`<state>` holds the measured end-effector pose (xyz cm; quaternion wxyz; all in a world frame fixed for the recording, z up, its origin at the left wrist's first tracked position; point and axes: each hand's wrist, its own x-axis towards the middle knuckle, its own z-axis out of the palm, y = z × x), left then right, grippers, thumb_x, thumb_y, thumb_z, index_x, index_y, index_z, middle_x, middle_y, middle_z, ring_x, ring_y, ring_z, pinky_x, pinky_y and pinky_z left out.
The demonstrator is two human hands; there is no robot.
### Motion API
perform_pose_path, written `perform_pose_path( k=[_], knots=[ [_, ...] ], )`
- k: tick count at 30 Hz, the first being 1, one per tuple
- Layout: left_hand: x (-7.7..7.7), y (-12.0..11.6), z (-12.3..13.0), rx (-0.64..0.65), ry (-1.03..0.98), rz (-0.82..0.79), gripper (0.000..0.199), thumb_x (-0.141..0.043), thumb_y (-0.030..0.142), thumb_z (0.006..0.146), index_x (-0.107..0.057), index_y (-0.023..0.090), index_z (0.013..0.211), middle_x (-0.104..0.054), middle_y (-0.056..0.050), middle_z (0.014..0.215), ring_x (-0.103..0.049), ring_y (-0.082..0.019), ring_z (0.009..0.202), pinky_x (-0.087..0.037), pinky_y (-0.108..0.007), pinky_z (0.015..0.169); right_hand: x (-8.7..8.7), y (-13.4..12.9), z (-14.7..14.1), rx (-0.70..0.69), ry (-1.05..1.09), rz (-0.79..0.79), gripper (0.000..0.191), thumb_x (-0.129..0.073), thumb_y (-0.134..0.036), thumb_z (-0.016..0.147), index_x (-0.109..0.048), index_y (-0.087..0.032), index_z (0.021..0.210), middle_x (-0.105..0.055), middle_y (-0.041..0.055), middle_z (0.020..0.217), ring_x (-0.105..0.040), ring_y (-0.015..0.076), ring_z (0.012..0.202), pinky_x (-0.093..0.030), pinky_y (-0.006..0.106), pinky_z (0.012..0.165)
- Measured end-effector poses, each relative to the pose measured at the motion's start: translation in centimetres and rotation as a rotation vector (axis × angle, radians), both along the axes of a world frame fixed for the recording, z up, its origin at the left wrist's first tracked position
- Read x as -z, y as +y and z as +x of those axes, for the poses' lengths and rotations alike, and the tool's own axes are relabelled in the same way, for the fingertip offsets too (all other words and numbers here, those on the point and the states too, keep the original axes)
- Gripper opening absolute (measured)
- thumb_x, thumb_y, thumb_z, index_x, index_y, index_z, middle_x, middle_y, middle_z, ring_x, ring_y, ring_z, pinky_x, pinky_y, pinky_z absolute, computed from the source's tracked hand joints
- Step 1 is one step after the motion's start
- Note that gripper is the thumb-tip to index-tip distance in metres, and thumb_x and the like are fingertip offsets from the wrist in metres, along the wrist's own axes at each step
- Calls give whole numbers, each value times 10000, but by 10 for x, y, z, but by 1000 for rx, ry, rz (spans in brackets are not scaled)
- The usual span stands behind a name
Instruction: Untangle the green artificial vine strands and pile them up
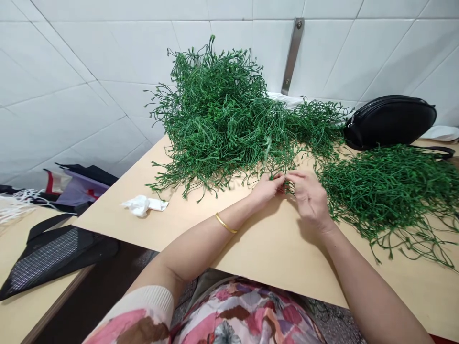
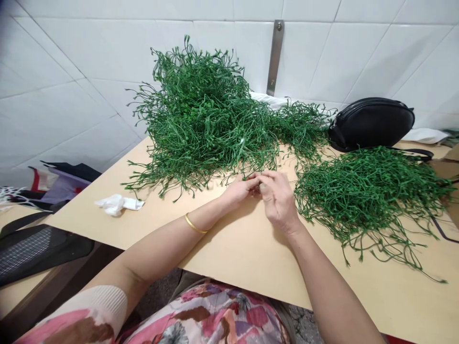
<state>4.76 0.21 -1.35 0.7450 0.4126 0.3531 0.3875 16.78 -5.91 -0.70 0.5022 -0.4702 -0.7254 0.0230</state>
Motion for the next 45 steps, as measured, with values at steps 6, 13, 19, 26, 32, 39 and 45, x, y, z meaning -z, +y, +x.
perform_pose_path(
  k=[6,13,19,26,32,39,45],
  knots=[
    [-2,18,-11,65,45,50,145,-675,174,676,-537,137,654,-463,38,556,-414,-45,476,-325,-181,469,-1,6,20,271,359,-137,317,-441,-397,902,-662,-170,894,-678,82,896,-638,208,866,-495,371,805],
    [-8,17,-17,110,172,235,187,-702,188,627,-520,145,619,-479,43,563,-427,-46,502,-353,-195,511,4,10,13,41,442,-484,330,-630,-435,763,-675,-163,945,-694,70,897,-635,189,802,-502,329,705],
    [-11,17,-19,216,121,179,183,-688,132,595,-505,141,611,-492,35,564,-459,-53,493,-378,-212,520,6,10,9,-68,482,-599,177,-622,-320,730,-659,-157,787,-614,-2,659,-505,104,553,-418,255,540],
    [-6,18,-14,141,-23,13,221,-589,-9,504,-474,147,610,-520,30,593,-515,-74,539,-372,-210,529,4,11,13,-111,633,-632,162,-681,-296,667,-648,-169,761,-607,-12,661,-519,108,584,-442,259,574],
    [-8,19,-15,90,115,171,134,-590,26,563,-527,137,603,-497,47,544,-462,-60,497,-377,-218,548,5,11,14,-230,607,-711,245,-665,-376,728,-686,-190,886,-673,31,860,-614,155,817,-503,313,764],
    [-11,15,-16,173,253,359,101,-613,35,585,-558,116,562,-514,37,519,-444,-51,485,-348,-202,513,15,14,14,-99,596,-684,195,-699,-350,670,-673,-167,733,-632,13,709,-564,130,630,-476,266,592],
    [-11,15,-17,276,111,155,92,-566,39,637,-560,129,651,-559,5,537,-526,-94,476,-448,-252,537,8,10,11,-29,357,-577,141,-575,-294,751,-639,-170,729,-629,28,717,-579,157,672,-474,301,644]
  ],
)
